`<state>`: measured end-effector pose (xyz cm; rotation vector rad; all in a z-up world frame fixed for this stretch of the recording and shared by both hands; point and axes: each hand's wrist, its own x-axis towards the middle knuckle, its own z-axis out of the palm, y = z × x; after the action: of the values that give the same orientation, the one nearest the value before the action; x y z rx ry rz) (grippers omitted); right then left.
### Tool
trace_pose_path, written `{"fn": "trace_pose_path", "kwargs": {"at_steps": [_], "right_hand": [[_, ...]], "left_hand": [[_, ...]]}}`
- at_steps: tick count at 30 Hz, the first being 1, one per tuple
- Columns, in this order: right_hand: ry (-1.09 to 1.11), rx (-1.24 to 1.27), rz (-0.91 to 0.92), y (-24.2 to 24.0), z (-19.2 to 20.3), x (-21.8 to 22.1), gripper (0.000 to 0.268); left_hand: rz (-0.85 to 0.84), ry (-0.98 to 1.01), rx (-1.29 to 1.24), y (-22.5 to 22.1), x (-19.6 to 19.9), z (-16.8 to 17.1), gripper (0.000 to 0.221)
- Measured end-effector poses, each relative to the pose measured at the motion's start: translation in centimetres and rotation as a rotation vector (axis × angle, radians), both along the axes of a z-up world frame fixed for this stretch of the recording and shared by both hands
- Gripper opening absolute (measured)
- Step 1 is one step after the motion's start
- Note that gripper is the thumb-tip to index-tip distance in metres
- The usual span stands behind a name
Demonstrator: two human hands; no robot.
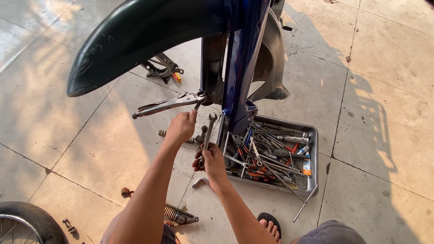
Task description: Repairing the front fork and fender assembly of a motorcycle using wrenches
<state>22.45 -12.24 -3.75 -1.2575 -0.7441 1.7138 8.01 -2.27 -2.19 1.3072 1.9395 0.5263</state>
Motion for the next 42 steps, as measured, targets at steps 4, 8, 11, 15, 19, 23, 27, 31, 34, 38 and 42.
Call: {"fn": "trace_pose_path", "kwargs": {"at_steps": [4,8,11,15,19,23,27,31,34,38,42], "right_hand": [[-0.008,0.031,0.053,0.1,-0.3,-0.5,0.027],[-0.004,0.113,0.043,0.7,0.3,-1.4,0.025],[0.013,0.158,0.053,1.4,-0.3,-2.1,0.025],[-0.102,0.246,0.062,2.5,-6.3,-2.5,0.026],[-0.07,0.28,0.07,2.6,-3.0,-2.9,0.025],[0.128,0.223,0.009,2.5,1.8,-2.5,0.021],[0.167,0.257,0.005,2.9,1.4,-2.5,0.017],[0.172,0.294,-0.031,2.8,1.0,-3.1,0.014],[0.148,0.336,0.024,3.4,-2.0,-4.2,0.014],[-0.03,0.526,0.029,3.5,-0.2,-5.5,0.008],[0.097,0.513,-0.05,3.8,1.9,-5.6,0.009]], "left_hand": [[-0.03,0.11,0.018,0.3,0.6,0.8,0.06],[-0.037,0.114,0.034,0.2,1.5,1.5,0.048],[-0.017,0.029,0.046,0.8,2.3,0.6,0.041],[0.307,-0.44,0.042,1.2,5.3,-1.0,0.026],[0.299,-0.494,0.01,0.9,4.1,1.5,0.025],[0.243,-0.657,0.035,-0.4,2.0,6.0,0.039],[0.265,-0.689,0.077,-1.4,2.5,7.3,0.04],[0.333,-0.779,0.093,-1.0,3.3,5.9,0.04],[0.367,-0.792,0.052,-1.0,3.8,6.9,0.046],[0.442,-0.936,0.075,-1.2,4.7,7.8,0.044],[0.452,-0.973,0.091,-1.2,5.1,7.5,0.039]]}}
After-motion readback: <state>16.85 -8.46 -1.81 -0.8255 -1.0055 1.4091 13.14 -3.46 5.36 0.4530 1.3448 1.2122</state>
